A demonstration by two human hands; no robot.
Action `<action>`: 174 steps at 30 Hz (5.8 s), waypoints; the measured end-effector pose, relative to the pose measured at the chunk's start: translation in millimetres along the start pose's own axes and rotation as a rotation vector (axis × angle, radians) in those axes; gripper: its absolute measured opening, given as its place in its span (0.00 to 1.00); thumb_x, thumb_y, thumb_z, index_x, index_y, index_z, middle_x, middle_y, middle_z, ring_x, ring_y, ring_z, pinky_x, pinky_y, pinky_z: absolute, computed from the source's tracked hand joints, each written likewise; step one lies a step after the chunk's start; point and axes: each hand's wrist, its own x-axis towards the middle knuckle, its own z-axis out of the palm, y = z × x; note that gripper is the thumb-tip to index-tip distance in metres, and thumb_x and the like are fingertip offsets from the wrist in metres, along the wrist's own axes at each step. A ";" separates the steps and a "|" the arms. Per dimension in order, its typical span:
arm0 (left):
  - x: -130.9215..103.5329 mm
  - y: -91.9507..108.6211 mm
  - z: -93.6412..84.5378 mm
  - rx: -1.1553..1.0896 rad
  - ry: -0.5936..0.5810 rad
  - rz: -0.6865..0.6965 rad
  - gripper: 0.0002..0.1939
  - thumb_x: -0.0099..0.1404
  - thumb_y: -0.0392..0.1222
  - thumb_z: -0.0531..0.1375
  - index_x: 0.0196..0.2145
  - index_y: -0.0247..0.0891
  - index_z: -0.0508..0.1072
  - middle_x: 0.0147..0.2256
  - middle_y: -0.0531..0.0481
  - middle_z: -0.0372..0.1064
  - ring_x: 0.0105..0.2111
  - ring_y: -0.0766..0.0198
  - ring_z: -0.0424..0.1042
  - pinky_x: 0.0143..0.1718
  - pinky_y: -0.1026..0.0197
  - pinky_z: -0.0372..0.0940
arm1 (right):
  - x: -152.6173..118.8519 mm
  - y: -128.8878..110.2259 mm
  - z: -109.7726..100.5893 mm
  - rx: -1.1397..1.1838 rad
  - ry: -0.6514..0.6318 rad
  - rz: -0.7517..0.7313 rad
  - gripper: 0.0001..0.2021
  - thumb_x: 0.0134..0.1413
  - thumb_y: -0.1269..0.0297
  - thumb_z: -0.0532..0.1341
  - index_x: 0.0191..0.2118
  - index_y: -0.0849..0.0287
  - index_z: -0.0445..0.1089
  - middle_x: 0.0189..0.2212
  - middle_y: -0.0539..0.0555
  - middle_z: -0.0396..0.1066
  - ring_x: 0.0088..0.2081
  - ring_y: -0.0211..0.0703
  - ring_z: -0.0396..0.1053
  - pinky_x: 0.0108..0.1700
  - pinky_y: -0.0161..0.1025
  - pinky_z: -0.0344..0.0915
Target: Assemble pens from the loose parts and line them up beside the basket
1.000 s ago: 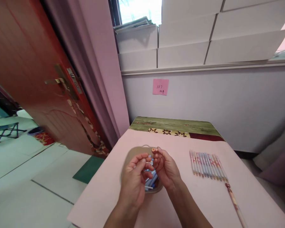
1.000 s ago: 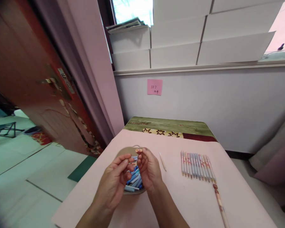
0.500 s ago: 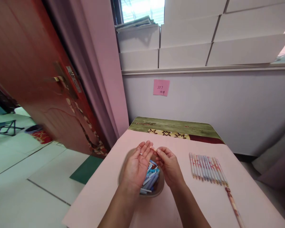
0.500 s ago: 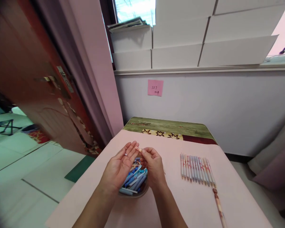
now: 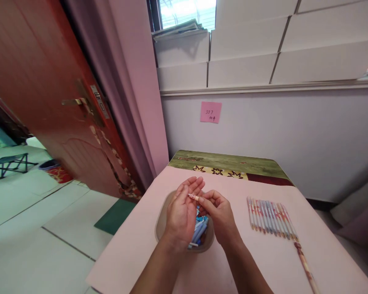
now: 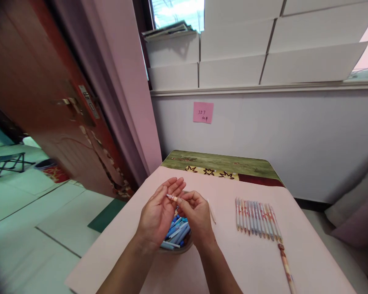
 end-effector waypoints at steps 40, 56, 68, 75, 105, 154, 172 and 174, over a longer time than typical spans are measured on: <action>-43.3 40.9 -99.3 0.307 0.274 0.101 0.17 0.54 0.41 0.67 0.41 0.34 0.71 0.34 0.45 0.77 0.33 0.63 0.76 0.40 0.61 0.70 | -11.6 12.2 -49.5 -0.270 0.127 0.011 0.18 0.41 0.51 0.70 0.32 0.62 0.75 0.29 0.54 0.76 0.28 0.37 0.70 0.29 0.32 0.66; -60.8 58.5 -130.5 0.457 0.195 0.083 0.25 0.48 0.41 0.70 0.43 0.35 0.71 0.39 0.44 0.77 0.34 0.62 0.75 0.41 0.60 0.69 | 48.0 60.8 8.4 -1.695 -0.130 -0.050 0.08 0.50 0.67 0.61 0.33 0.59 0.79 0.33 0.61 0.78 0.38 0.49 0.74 0.39 0.37 0.65; -48.3 58.1 -155.5 0.493 0.139 0.066 0.21 0.48 0.41 0.69 0.41 0.35 0.73 0.38 0.45 0.77 0.38 0.59 0.75 0.44 0.58 0.70 | 61.5 69.2 13.0 -1.712 -0.210 -0.064 0.14 0.54 0.69 0.55 0.41 0.54 0.76 0.38 0.52 0.78 0.39 0.39 0.73 0.39 0.30 0.62; -38.7 56.1 -160.3 0.480 0.124 -0.002 0.22 0.49 0.42 0.69 0.41 0.34 0.72 0.36 0.44 0.77 0.36 0.58 0.76 0.39 0.58 0.71 | 65.3 74.2 13.8 -1.759 -0.290 0.006 0.08 0.48 0.66 0.60 0.31 0.55 0.78 0.29 0.53 0.78 0.32 0.41 0.73 0.32 0.31 0.60; -33.1 52.8 -163.9 0.505 0.104 -0.042 0.20 0.49 0.42 0.69 0.40 0.34 0.73 0.35 0.45 0.77 0.36 0.58 0.75 0.39 0.57 0.71 | 76.1 86.5 23.8 -1.969 -0.650 -0.165 0.12 0.56 0.63 0.58 0.41 0.61 0.75 0.41 0.63 0.75 0.41 0.51 0.73 0.38 0.37 0.63; -12.6 5.5 -104.3 0.488 -0.041 -0.075 0.22 0.46 0.47 0.68 0.36 0.32 0.72 0.14 0.62 0.56 0.13 0.75 0.52 0.16 0.69 0.48 | -3.7 64.2 13.9 -0.394 -0.052 0.123 0.21 0.45 0.44 0.64 0.27 0.62 0.69 0.20 0.50 0.71 0.20 0.32 0.67 0.25 0.30 0.67; -0.3 6.6 -110.6 0.711 -0.023 0.003 0.14 0.49 0.46 0.65 0.29 0.34 0.69 0.16 0.59 0.59 0.14 0.73 0.54 0.18 0.67 0.50 | -13.0 67.1 4.9 -0.486 0.106 -0.195 0.12 0.46 0.56 0.64 0.32 0.60 0.72 0.24 0.52 0.74 0.26 0.41 0.71 0.29 0.35 0.67; 3.7 6.7 -113.2 0.774 -0.021 0.033 0.16 0.47 0.42 0.67 0.32 0.34 0.70 0.17 0.60 0.60 0.16 0.71 0.57 0.19 0.66 0.52 | -11.1 68.3 -0.6 -0.473 0.120 -0.179 0.13 0.43 0.57 0.65 0.32 0.61 0.73 0.24 0.52 0.74 0.26 0.41 0.71 0.30 0.35 0.67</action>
